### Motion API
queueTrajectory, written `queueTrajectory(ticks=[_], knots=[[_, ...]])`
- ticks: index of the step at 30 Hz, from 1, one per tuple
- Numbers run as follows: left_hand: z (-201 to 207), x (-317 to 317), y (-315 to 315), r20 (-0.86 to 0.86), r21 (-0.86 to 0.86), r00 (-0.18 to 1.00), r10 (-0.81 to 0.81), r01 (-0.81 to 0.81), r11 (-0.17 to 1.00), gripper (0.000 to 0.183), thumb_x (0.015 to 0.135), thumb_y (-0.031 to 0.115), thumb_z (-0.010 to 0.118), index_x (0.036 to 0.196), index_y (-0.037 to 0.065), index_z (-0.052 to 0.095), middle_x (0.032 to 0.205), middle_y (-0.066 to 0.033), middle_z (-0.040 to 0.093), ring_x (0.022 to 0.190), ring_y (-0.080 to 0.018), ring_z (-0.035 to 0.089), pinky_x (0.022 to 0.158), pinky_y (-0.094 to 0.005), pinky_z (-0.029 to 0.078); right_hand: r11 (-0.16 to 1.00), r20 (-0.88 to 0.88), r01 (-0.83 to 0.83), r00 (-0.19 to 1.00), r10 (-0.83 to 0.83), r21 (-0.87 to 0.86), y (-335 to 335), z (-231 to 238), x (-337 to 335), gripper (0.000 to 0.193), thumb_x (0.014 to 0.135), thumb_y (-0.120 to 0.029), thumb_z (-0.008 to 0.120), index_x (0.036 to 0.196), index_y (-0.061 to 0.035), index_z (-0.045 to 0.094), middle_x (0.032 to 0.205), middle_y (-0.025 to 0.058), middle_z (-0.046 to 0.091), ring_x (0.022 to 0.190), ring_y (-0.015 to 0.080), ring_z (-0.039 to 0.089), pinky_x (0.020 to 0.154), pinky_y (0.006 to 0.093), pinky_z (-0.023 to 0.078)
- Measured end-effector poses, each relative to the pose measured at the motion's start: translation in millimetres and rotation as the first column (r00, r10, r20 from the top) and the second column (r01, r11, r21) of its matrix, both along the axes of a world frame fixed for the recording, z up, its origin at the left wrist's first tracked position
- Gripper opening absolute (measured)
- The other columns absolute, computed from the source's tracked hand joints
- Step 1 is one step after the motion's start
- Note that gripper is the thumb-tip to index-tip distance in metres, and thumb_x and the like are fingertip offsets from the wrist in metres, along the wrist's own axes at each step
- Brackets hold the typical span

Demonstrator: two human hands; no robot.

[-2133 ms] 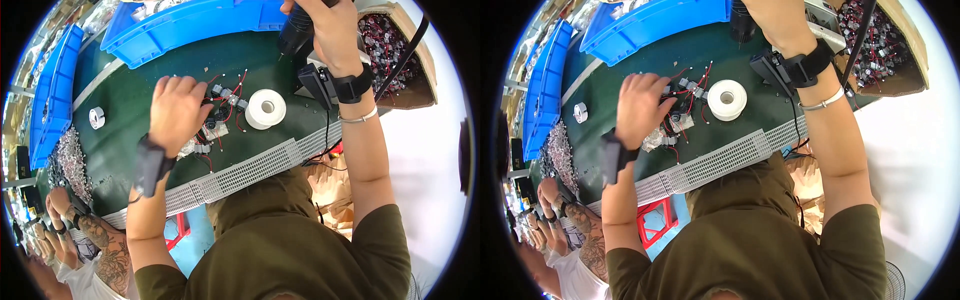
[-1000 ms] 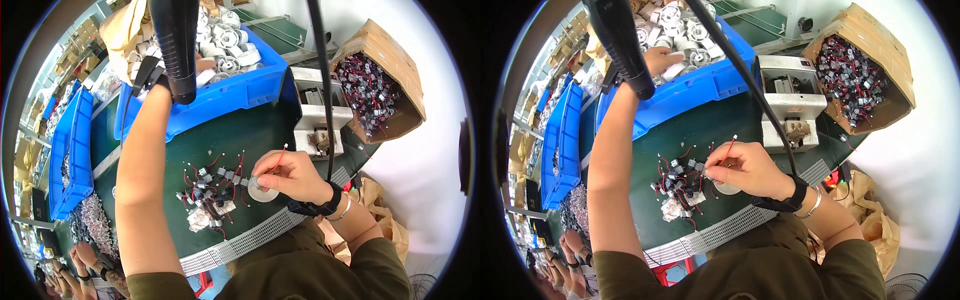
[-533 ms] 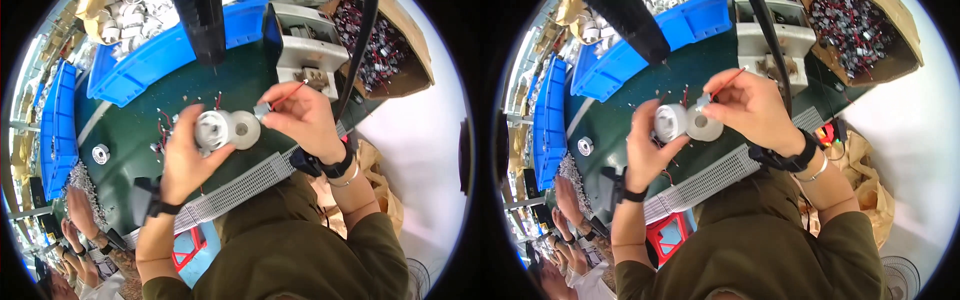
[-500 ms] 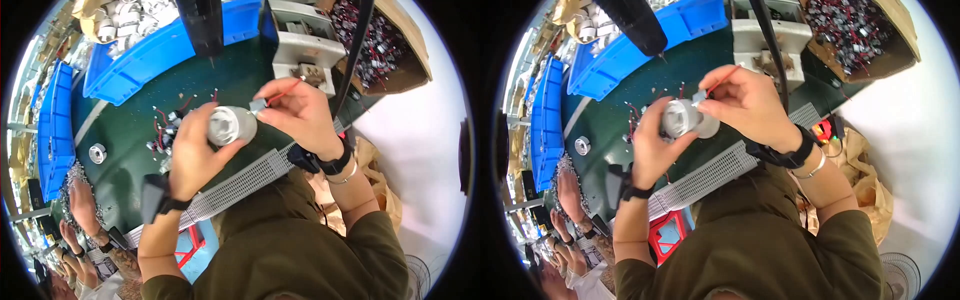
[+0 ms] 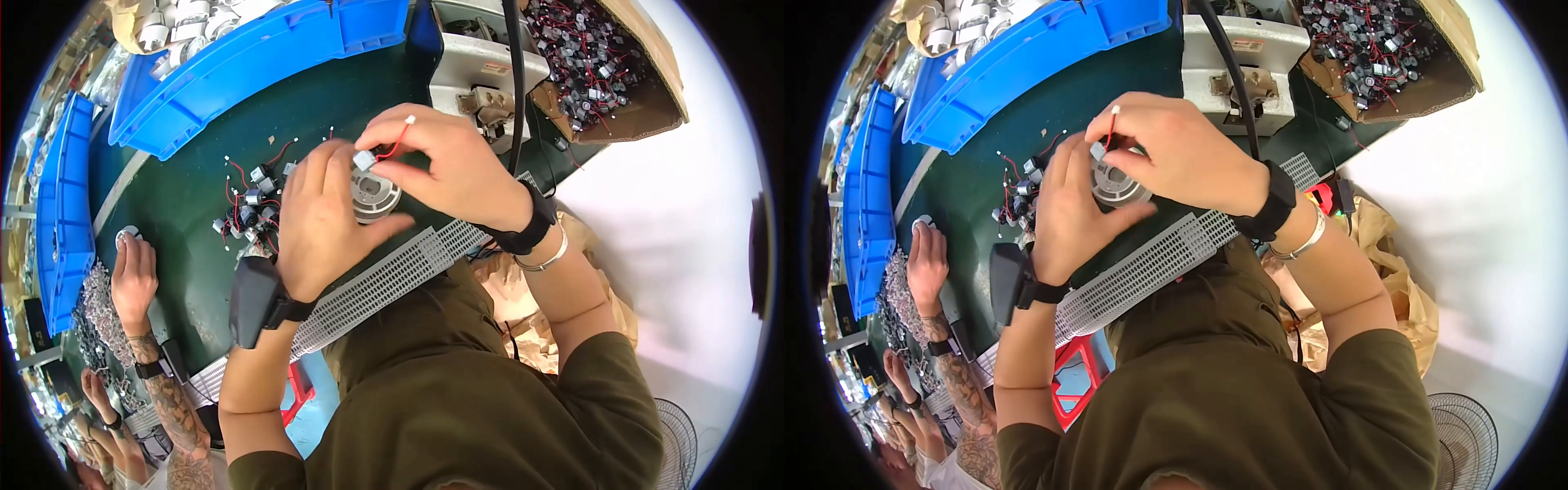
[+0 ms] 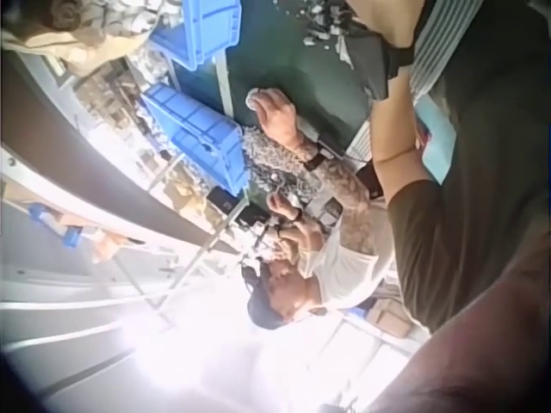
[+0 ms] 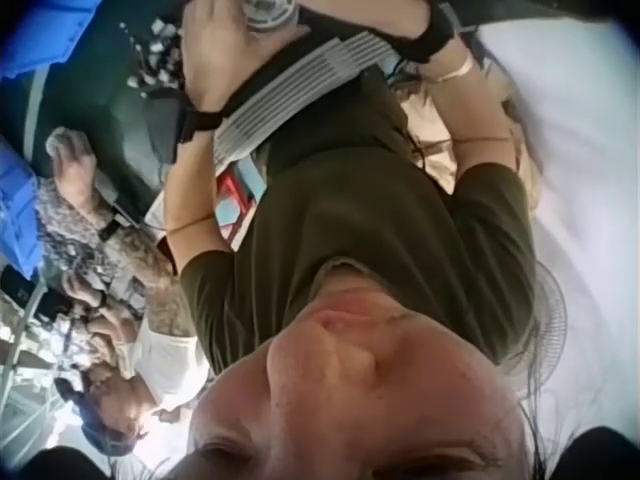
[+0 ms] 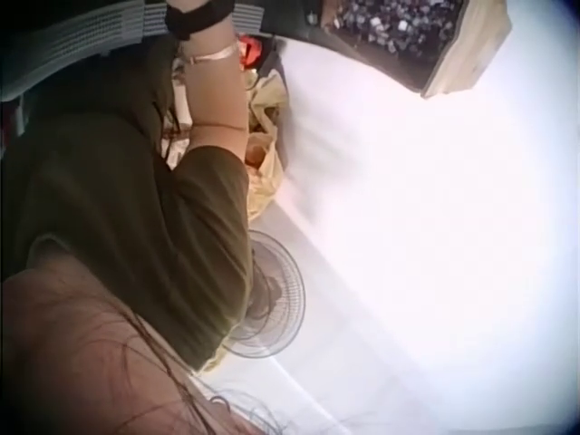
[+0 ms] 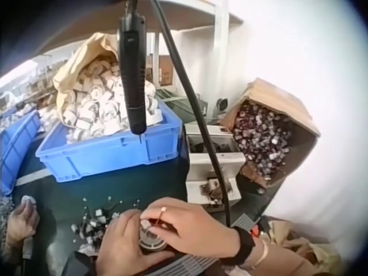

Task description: Assembling small electronic components on a production line using an electric screwdriver.

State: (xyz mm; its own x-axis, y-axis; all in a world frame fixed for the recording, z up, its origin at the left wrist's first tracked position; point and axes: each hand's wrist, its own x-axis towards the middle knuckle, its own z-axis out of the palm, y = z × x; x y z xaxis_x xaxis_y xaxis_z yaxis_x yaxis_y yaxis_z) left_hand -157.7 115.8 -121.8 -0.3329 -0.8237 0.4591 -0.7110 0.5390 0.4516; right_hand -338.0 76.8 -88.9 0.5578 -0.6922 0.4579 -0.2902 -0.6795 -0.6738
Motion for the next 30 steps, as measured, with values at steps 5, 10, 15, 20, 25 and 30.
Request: queueTrajectory(ticks=[5,10,15,20,25,30], knots=[[-4.9,15.8,-6.6,-0.297,0.305,0.940,-0.170,0.262,0.916,0.080,0.062,0.017,0.082,0.128,0.000,0.040,0.121,-0.0191,0.050,0.113,-0.0390,0.048,0.096,-0.0444,0.040,0.966,0.204,-0.030,0.979,-0.024,0.257,2.3,-6.1,-8.3,0.027,0.080,0.001,0.066,0.106,0.0028,0.060,0.098,0.0059,0.061,0.085,0.0124,0.060,0.075,0.0246,0.051],[-8.6,9.1,-5.7,-0.265,0.083,0.948,-0.178,0.207,0.975,0.066,0.065,0.009,0.076,0.122,0.002,0.044,0.111,-0.0176,0.054,0.101,-0.0362,0.054,0.085,-0.0403,0.046,0.954,0.061,0.045,0.996,-0.066,0.296,8.0,-5.3,-3.7,0.024,0.077,-0.003,0.070,0.099,-0.0006,0.061,0.091,0.0048,0.060,0.076,0.0113,0.058,0.067,0.0248,0.048],[-19.0,-2.7,-4.9,-0.212,-0.026,0.976,-0.039,0.034,0.999,0.062,0.060,0.014,0.082,0.110,0.000,0.049,0.101,-0.0163,0.055,0.092,-0.0367,0.055,0.078,-0.0414,0.046,0.997,-0.103,0.034,0.994,-0.026,0.070,4.9,-13.3,5.6,0.021,0.074,-0.007,0.071,0.091,-0.0024,0.059,0.081,0.0065,0.056,0.068,0.0170,0.055,0.061,0.0296,0.046],[-21.6,-7.1,-3.5,-0.196,-0.142,0.979,0.062,-0.091,0.986,0.064,0.056,0.020,0.085,0.107,0.000,0.050,0.096,-0.0156,0.054,0.087,-0.0349,0.054,0.076,-0.0428,0.045,0.976,-0.291,-0.097,0.956,0.037,-0.195,-2.9,-14.6,8.3,0.017,0.075,-0.007,0.069,0.090,-0.0032,0.061,0.087,0.0070,0.056,0.074,0.0184,0.057,0.065,0.0292,0.047],[-23.6,20.5,13.6,-0.234,-0.273,0.970,-0.068,0.002,0.962,0.060,0.057,0.022,0.085,0.103,0.000,0.052,0.105,-0.0162,0.057,0.095,-0.0353,0.056,0.081,-0.0451,0.046,0.990,0.316,0.142,0.939,-0.134,-0.003,-13.1,28.4,13.7,0.021,0.080,-0.008,0.068,0.098,-0.0015,0.060,0.098,0.0072,0.058,0.081,0.0152,0.057,0.075,0.0289,0.047],[-12.2,12.1,10.8,0.098,-0.288,0.992,-0.075,0.100,0.952,0.042,0.067,0.019,0.079,0.105,0.009,0.064,0.116,-0.0181,0.057,0.100,-0.0356,0.057,0.085,-0.0455,0.047,0.996,0.526,-0.021,0.848,0.061,-0.081,-51.3,115.5,74.5,0.024,0.083,-0.013,0.067,0.096,0.0012,0.054,0.082,0.0048,0.056,0.067,0.0120,0.053,0.061,0.0263,0.046]])
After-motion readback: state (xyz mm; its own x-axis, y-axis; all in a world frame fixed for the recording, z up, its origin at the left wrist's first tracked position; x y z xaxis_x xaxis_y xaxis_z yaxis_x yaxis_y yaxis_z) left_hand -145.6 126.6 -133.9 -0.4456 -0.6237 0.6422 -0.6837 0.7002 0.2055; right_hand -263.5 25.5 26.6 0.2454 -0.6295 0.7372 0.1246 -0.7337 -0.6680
